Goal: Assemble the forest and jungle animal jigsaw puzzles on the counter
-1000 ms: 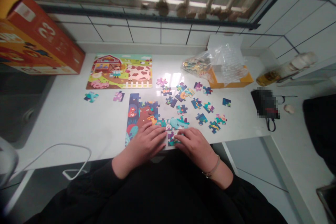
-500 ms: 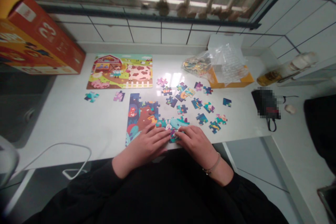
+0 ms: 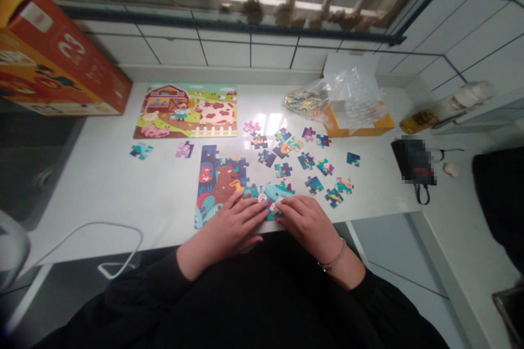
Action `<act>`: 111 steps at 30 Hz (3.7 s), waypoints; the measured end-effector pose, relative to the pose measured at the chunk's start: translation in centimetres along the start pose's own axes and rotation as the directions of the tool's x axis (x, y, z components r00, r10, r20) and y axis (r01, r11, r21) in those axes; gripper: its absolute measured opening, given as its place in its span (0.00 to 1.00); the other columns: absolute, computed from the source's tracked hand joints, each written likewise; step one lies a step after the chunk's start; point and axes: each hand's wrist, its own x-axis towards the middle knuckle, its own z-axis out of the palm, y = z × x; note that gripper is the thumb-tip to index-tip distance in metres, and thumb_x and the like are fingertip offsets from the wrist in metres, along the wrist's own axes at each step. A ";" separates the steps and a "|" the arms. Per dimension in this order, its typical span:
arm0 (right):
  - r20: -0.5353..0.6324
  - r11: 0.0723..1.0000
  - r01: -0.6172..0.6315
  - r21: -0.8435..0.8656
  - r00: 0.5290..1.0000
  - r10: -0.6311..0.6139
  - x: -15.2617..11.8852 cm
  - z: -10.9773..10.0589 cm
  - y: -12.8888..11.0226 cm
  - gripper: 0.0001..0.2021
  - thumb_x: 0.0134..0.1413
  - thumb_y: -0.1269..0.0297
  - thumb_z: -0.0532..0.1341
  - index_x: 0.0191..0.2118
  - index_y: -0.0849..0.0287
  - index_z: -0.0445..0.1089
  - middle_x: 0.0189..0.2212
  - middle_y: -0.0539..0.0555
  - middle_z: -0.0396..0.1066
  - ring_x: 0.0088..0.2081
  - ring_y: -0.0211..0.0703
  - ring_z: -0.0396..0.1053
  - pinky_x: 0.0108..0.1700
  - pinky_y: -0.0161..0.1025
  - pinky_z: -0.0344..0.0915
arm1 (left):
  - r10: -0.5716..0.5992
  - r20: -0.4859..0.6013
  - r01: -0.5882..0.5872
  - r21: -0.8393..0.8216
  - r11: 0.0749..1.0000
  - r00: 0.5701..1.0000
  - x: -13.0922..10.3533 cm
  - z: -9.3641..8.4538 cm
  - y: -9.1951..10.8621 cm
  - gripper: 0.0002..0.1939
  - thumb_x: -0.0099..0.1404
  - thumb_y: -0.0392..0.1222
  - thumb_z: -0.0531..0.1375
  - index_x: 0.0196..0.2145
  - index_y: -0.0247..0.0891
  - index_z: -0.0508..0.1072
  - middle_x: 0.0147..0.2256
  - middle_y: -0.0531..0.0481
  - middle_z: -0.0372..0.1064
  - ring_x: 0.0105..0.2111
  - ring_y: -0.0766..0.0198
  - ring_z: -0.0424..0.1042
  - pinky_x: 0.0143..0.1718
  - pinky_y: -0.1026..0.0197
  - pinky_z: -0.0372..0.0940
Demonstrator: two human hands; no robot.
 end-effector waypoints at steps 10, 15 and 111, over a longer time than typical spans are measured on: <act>-0.036 0.995 -0.096 -0.006 0.995 0.096 -1.5 -1.3 0.9 0.12 0.75 0.66 0.65 0.59 0.54 0.77 0.53 0.60 0.81 0.53 0.55 0.77 0.57 0.55 0.73 | 0.003 0.016 -0.003 0.004 1.000 1.000 0.1 0.3 0.1 0.34 0.82 0.59 0.58 0.78 0.42 0.62 0.77 0.41 0.60 0.74 0.46 0.62 0.78 0.37 0.47; 0.002 0.995 -0.101 0.006 0.995 0.101 -0.3 -0.7 0.0 0.08 0.76 0.66 0.63 0.53 0.54 0.79 0.50 0.59 0.81 0.51 0.53 0.78 0.55 0.53 0.74 | -0.005 0.033 0.005 -0.012 1.000 0.999 0.1 0.4 0.1 0.33 0.82 0.58 0.57 0.77 0.41 0.63 0.77 0.42 0.60 0.75 0.46 0.62 0.79 0.37 0.46; -0.143 0.852 -0.479 -0.210 0.878 0.458 11.7 2.1 10.5 0.16 0.70 0.63 0.60 0.56 0.64 0.77 0.53 0.72 0.77 0.56 0.67 0.72 0.61 0.59 0.69 | -0.467 -0.221 0.464 -0.067 0.883 0.856 -6.2 -3.5 -5.4 0.16 0.79 0.44 0.61 0.60 0.43 0.77 0.65 0.40 0.75 0.65 0.44 0.73 0.72 0.33 0.63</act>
